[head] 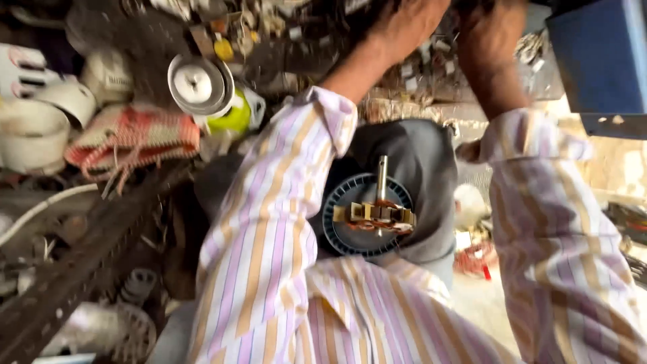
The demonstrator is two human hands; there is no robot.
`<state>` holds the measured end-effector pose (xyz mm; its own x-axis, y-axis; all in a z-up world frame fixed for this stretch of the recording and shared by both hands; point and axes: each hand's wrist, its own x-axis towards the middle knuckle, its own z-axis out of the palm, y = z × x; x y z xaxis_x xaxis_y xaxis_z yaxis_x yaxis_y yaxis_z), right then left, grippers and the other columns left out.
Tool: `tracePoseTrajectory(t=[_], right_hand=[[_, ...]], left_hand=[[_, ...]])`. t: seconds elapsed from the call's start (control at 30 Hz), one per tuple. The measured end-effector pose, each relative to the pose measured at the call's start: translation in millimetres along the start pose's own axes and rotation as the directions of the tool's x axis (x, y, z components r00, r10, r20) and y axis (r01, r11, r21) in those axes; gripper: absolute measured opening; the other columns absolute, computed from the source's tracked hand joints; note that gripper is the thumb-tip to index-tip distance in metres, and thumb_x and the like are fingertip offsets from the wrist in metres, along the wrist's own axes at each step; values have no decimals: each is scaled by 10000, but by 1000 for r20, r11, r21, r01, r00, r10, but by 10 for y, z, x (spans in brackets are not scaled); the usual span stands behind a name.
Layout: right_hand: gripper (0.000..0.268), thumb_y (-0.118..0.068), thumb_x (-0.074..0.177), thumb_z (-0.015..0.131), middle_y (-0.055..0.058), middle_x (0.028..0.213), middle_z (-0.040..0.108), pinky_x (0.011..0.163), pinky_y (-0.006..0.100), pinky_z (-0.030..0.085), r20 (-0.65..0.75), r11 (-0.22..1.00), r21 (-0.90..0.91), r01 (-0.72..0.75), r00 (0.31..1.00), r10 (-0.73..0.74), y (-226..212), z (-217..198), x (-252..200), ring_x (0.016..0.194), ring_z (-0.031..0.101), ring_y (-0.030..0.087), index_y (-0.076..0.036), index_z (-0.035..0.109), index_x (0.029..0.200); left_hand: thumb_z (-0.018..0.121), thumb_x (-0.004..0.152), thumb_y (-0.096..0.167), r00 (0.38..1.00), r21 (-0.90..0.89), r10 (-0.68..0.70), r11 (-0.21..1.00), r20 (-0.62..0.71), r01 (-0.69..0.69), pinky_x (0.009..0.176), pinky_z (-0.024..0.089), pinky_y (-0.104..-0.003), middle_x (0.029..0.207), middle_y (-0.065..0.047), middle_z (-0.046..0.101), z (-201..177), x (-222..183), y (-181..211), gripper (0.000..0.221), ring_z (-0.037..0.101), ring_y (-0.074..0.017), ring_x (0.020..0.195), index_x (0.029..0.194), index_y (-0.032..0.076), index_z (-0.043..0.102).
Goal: The person sits on the floor of a cluttered repair workshop and works on a small electric motor armature resting on their lap. They fit small components onto the armature shaft by hand, pick matching small parts from the workbench above, and press pieces into place, occasionally reaching into a blue cabinet drawer for parts.
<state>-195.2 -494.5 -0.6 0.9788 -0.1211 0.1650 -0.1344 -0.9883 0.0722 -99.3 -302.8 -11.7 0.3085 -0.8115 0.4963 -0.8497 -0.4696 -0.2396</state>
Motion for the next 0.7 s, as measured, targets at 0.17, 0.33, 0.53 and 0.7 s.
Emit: tracePoseTrajectory(t=[0.17, 0.33, 0.53, 0.7], right_hand=[[520, -154, 1067, 588, 368, 1420, 516, 1138, 500, 451, -265, 966, -187, 176, 938, -222, -329, -642, 186, 1341, 529, 493, 169, 450, 1451], [470, -53, 1062, 571, 334, 1459, 576, 1072, 553, 466, -170, 977, 126, 172, 974, -149, -284, -739, 264, 1308, 553, 515, 111, 518, 1499], [488, -19, 1034, 617, 324, 1522, 544, 1153, 523, 475, -247, 986, 80, 144, 962, -121, -390, -721, 139, 1373, 528, 495, 103, 494, 1490], [875, -332, 865, 854, 383, 1429, 511, 1114, 545, 435, -218, 991, 19, 133, 968, -125, -557, -896, 149, 1325, 487, 532, 157, 452, 1469]], left_hand=[[600, 955, 181, 991, -16, 11, 1000, 131, -9, 1012, 469, -516, 1267, -319, 613, -402, 197, -379, 410, 573, -421, 1194, 1245, -107, 571], [550, 941, 130, 969, -384, -239, 902, -62, 198, 962, 536, -467, 1226, -249, 637, -644, -40, -264, 188, 612, -367, 1153, 1063, -6, 593], [479, 953, -10, 784, -409, -540, 669, 305, 620, 735, 542, -472, 945, -209, 594, -99, -1267, -5, 107, 611, -320, 863, 1057, 4, 503], [484, 939, -36, 835, -401, -525, 738, 166, 543, 746, 560, -410, 899, -172, 588, -87, -1141, -112, 126, 610, -253, 826, 1043, 34, 482]])
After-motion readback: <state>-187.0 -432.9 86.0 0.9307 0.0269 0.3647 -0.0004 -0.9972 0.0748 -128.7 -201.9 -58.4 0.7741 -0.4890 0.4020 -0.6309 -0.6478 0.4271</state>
